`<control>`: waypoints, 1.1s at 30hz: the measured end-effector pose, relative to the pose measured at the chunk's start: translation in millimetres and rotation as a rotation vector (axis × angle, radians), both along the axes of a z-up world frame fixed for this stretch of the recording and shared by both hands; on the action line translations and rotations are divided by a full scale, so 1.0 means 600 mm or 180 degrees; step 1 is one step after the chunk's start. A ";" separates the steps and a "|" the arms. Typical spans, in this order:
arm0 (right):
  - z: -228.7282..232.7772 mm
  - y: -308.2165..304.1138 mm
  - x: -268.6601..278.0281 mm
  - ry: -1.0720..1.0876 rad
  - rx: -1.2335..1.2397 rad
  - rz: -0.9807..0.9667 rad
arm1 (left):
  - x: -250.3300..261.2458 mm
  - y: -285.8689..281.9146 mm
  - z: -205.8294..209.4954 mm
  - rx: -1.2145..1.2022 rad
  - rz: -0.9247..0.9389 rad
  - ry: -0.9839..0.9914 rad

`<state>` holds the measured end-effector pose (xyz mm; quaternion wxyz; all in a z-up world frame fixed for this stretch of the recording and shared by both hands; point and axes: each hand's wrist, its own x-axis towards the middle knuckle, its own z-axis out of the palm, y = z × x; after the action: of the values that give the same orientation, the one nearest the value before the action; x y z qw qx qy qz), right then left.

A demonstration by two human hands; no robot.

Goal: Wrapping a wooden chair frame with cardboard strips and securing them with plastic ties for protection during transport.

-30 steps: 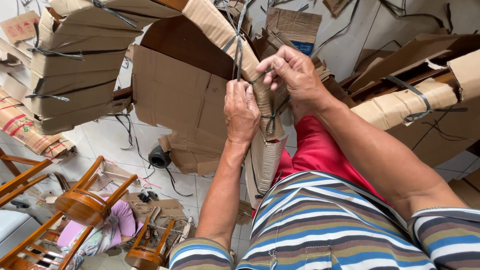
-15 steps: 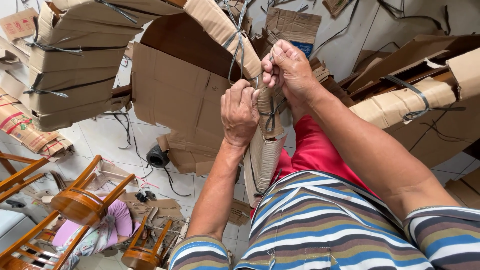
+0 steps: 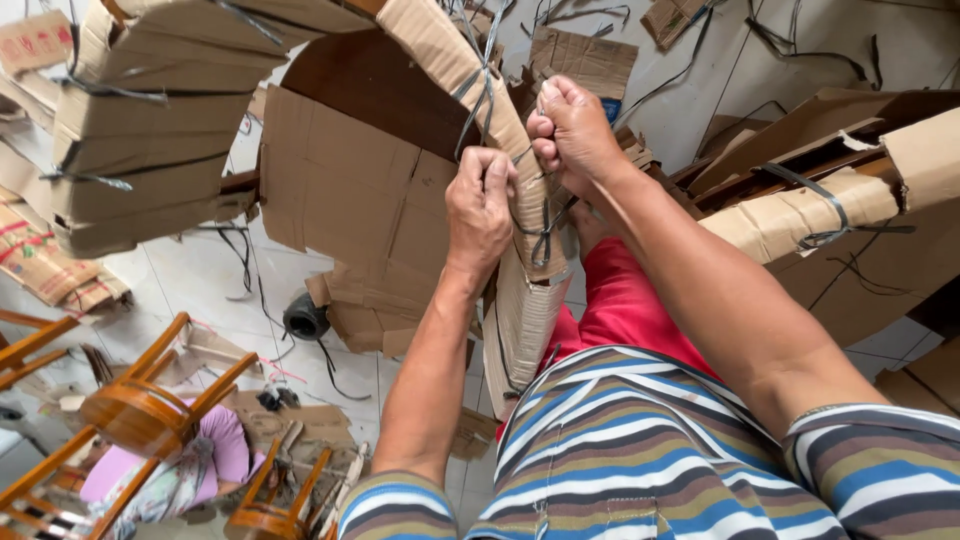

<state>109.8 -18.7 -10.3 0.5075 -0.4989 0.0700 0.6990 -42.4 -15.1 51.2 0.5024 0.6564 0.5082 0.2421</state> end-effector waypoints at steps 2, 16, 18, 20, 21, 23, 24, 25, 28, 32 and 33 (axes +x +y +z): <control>-0.010 -0.006 0.003 0.0046 0.0058 0.0009 | -0.003 -0.003 -0.002 -0.0074 0.0054 -0.0054; 0.075 -0.028 0.001 -0.1333 0.1040 0.0551 | -0.008 -0.004 0.023 -0.0614 0.0254 -0.0826; 0.073 -0.027 -0.002 -0.1341 0.1002 0.0571 | -0.007 -0.003 0.011 -0.0469 0.0233 -0.0696; 0.062 -0.028 -0.026 -0.1658 0.1270 0.0632 | -0.012 0.003 -0.023 -0.0226 0.0286 -0.0668; 0.056 -0.031 -0.036 -0.1968 0.1538 0.0692 | -0.013 0.004 -0.040 0.0016 0.0337 -0.0631; 0.083 -0.036 -0.023 -0.1964 0.1445 0.0666 | -0.007 0.003 -0.012 -0.0112 0.0203 -0.0564; 0.098 -0.029 -0.017 -0.1929 0.1431 0.0662 | -0.005 0.012 0.003 -0.0170 0.0113 -0.0471; 0.086 -0.026 -0.009 -0.1945 0.1437 0.0656 | 0.001 0.018 0.002 -0.0162 0.0106 -0.0485; 0.045 -0.036 -0.005 -0.1268 0.1060 0.0392 | 0.002 0.012 0.009 -0.0220 0.0175 -0.0485; 0.004 -0.032 -0.009 -0.0719 0.0836 0.0115 | 0.001 0.005 0.019 -0.0479 0.0276 -0.0722; -0.001 -0.030 -0.010 -0.0636 0.0789 0.0048 | 0.001 0.003 0.019 -0.0611 0.0350 -0.0854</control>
<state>103.8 -36.9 -10.7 0.5643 -0.5000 -0.0714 0.6530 -41.7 -13.4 62.5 0.6120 0.5384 0.4925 0.3050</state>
